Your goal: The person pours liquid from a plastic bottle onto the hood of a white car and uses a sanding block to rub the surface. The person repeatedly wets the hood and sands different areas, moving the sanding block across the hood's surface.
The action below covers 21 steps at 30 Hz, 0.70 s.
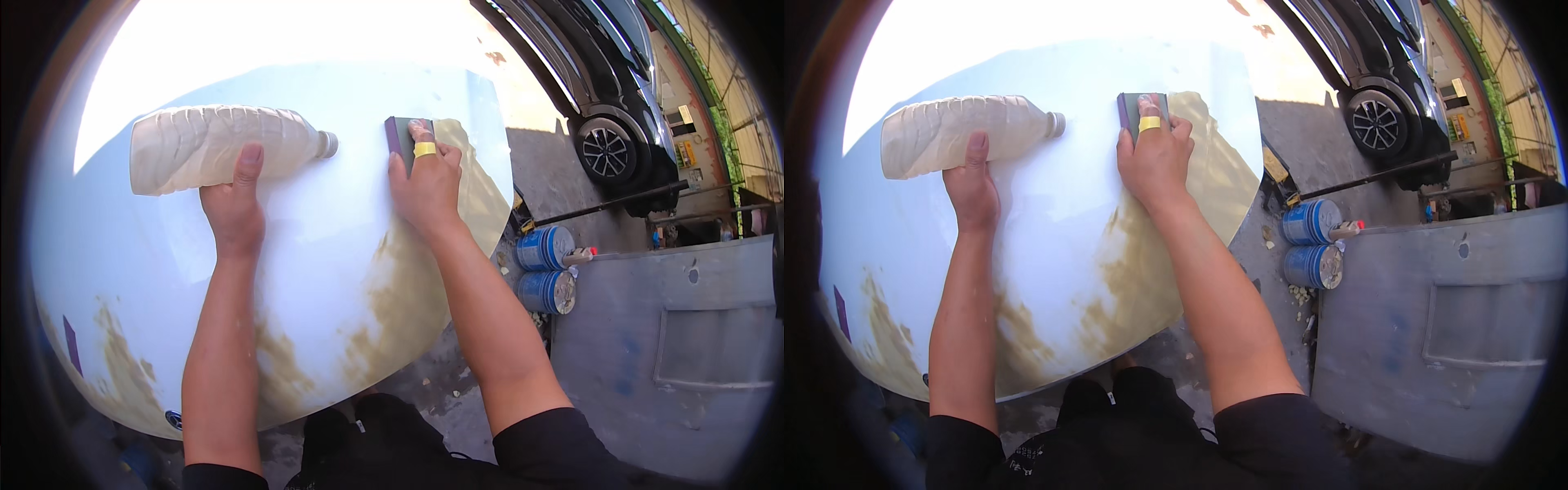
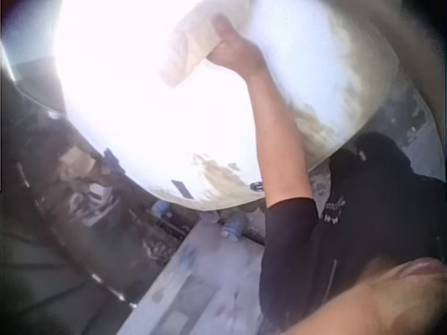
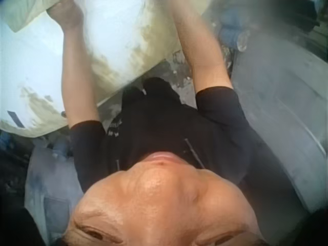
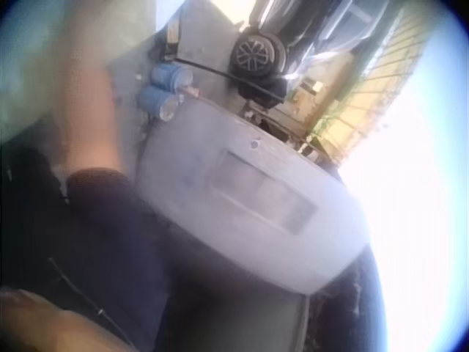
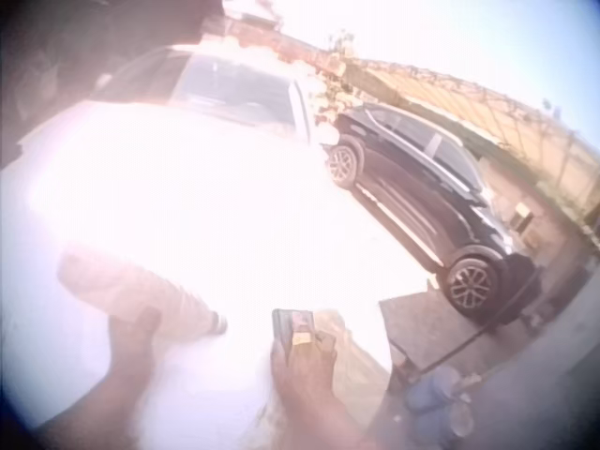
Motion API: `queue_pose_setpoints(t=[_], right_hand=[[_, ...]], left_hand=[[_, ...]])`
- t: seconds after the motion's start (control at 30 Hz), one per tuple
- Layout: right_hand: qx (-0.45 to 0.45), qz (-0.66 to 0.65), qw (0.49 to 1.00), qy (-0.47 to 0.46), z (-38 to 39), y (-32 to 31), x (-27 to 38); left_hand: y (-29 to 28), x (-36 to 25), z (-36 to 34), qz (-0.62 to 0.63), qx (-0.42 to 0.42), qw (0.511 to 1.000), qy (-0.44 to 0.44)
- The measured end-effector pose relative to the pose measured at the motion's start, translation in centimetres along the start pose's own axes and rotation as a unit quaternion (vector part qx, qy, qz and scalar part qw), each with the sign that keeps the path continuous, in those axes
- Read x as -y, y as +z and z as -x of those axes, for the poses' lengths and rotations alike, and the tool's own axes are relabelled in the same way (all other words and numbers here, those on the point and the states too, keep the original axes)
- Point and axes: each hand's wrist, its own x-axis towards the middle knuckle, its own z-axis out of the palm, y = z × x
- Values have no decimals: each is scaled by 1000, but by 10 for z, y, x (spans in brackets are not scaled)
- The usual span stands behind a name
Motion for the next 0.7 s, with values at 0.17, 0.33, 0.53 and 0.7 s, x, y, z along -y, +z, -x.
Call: queue_pose_setpoints(t=[0.17, 0.33, 0.53, 0.7], right_hand=[[11, 6, 999, 46, -24, -1, -8], [15, -4, 996, -93, 133, -7, 22], [-8, 13, 999, 35, -17, -5, -15], [-4, -17, 1000, 18, 10, 3, -13]], left_hand=[[4, 4, 2, 3, 3, 1000, -4], [-8, 3, 0, -5, 4, 1000, 1], [4, 0, 0, -8, 25, 1000, 8], [1, -2, -1, -14, 35, 999, -6]])
